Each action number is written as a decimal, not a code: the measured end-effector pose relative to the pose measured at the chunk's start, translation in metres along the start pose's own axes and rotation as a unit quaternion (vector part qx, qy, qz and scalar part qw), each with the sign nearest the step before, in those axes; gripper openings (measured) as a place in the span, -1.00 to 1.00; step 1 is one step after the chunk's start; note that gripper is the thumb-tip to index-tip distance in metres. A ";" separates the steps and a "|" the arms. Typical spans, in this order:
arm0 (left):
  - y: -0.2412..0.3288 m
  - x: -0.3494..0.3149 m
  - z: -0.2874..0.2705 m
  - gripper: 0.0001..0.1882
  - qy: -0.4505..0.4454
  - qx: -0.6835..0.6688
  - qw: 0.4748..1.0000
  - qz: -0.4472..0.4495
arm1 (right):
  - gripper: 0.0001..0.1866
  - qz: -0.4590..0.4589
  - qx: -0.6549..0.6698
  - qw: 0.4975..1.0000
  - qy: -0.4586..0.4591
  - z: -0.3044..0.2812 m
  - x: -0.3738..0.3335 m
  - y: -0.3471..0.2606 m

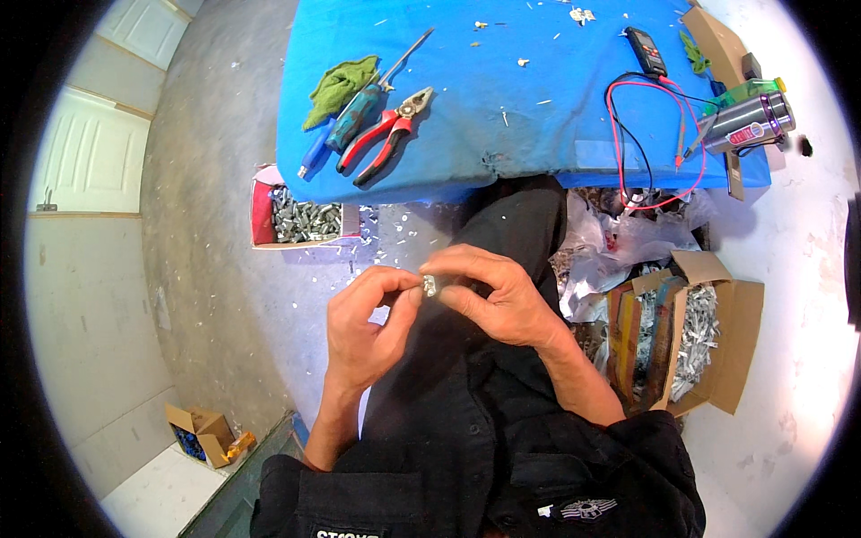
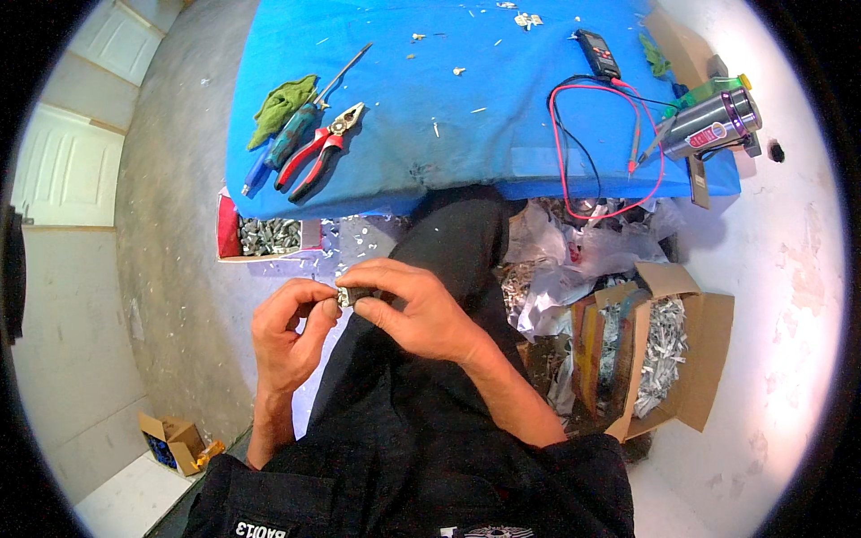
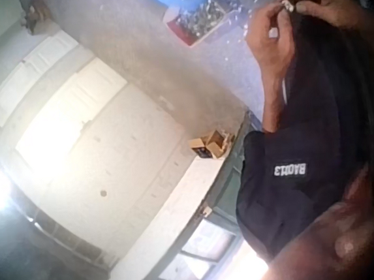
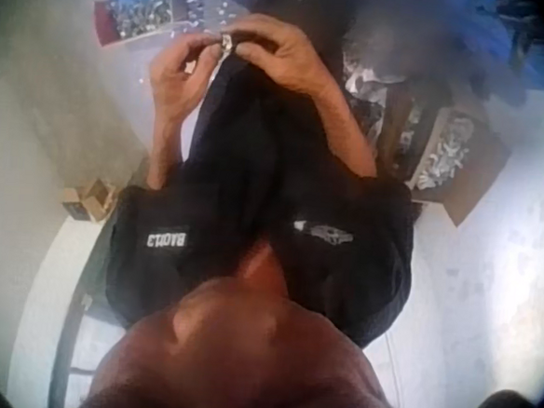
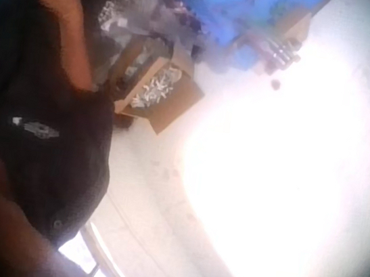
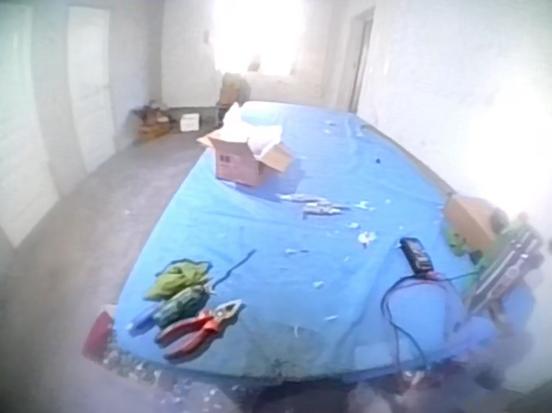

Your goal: The person disassembles a small metal component by hand using a screwdriver and pliers. The person removes a screw, pulls the components apart, and tests the item using a multimeter.

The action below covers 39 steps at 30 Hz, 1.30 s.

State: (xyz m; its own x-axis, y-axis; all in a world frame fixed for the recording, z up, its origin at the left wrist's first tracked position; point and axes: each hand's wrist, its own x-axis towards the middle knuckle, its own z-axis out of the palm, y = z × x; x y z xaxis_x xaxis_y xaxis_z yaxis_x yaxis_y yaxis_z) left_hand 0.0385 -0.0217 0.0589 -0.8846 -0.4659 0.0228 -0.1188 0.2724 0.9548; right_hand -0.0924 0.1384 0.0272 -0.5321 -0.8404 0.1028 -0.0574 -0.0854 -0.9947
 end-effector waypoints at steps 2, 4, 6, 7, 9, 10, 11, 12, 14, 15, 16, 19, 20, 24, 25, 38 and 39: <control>-0.002 0.000 0.002 -0.93 -0.002 -0.006 1.000 -0.008 | -0.65 0.013 0.002 1.000 0.003 -0.001 0.000 -0.001; -0.004 0.000 0.003 -0.93 -0.005 -0.005 1.000 -0.014 | -0.66 0.028 0.000 1.000 0.005 -0.001 0.001 -0.005; -0.005 0.001 0.005 -0.93 -0.008 0.001 1.000 -0.012 | -0.66 0.050 -0.006 0.999 0.007 -0.001 0.001 -0.009; -0.005 0.002 0.005 -0.93 -0.009 0.005 1.000 -0.011 | -0.66 0.038 -0.017 0.999 0.005 -0.001 0.001 -0.008; -0.003 0.007 0.003 -0.93 -0.015 0.010 1.000 -0.004 | -0.66 0.013 -0.040 0.999 0.000 -0.002 0.004 -0.002; -0.002 0.011 0.001 -0.92 -0.018 0.013 1.000 0.000 | -0.66 0.040 -0.026 0.999 0.013 -0.002 0.004 -0.003; -0.004 0.016 -0.002 -0.92 0.000 0.032 0.999 -0.002 | -0.66 0.067 -0.012 0.997 0.027 -0.003 0.002 -0.003; -0.009 0.025 -0.005 -0.92 0.019 0.049 0.999 -0.001 | -0.66 0.091 0.000 0.995 0.042 -0.005 0.002 -0.004; -0.007 0.048 -0.013 -0.89 0.058 0.129 0.989 0.034 | -0.66 0.099 0.062 0.988 0.102 -0.011 0.002 0.007; -0.006 0.060 -0.015 -0.87 0.075 0.157 0.983 0.052 | -0.66 0.101 0.093 0.982 0.130 -0.016 0.004 0.009; -0.006 0.072 -0.016 -0.85 0.091 0.185 0.976 0.069 | -0.69 0.075 0.085 0.981 0.158 -0.023 0.008 0.010; -0.027 0.106 -0.021 -0.78 0.108 0.322 0.929 0.148 | -0.72 0.046 0.062 0.973 0.217 -0.046 0.017 0.013; -0.028 0.113 -0.021 -0.76 0.100 0.353 0.918 0.150 | -0.72 0.037 0.052 0.970 0.236 -0.054 0.020 0.014; -0.036 0.137 -0.011 -0.77 0.067 0.449 0.876 0.163 | -0.72 0.032 0.059 0.952 0.297 -0.084 0.027 0.007; -0.037 0.139 -0.010 -0.78 0.055 0.457 0.873 0.158 | -0.71 0.033 0.060 0.949 0.308 -0.091 0.029 0.005; 0.001 0.195 0.066 -0.82 -0.022 0.324 0.912 0.251 | -0.68 -0.038 0.057 0.924 0.376 -0.176 0.084 0.022; -0.002 0.201 0.073 -0.82 -0.046 0.339 0.910 0.235 | -0.69 -0.043 0.070 0.923 0.376 -0.179 0.090 0.024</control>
State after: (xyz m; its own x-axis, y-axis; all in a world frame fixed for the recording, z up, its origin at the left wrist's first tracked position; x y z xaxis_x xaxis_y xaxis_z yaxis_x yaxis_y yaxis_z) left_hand -0.1715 -0.0546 0.0395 -0.9400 -0.0996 0.3264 0.0594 0.8942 0.4437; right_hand -0.2924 0.1566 0.0127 -0.9697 -0.2225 0.1012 -0.0446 -0.2461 -0.9682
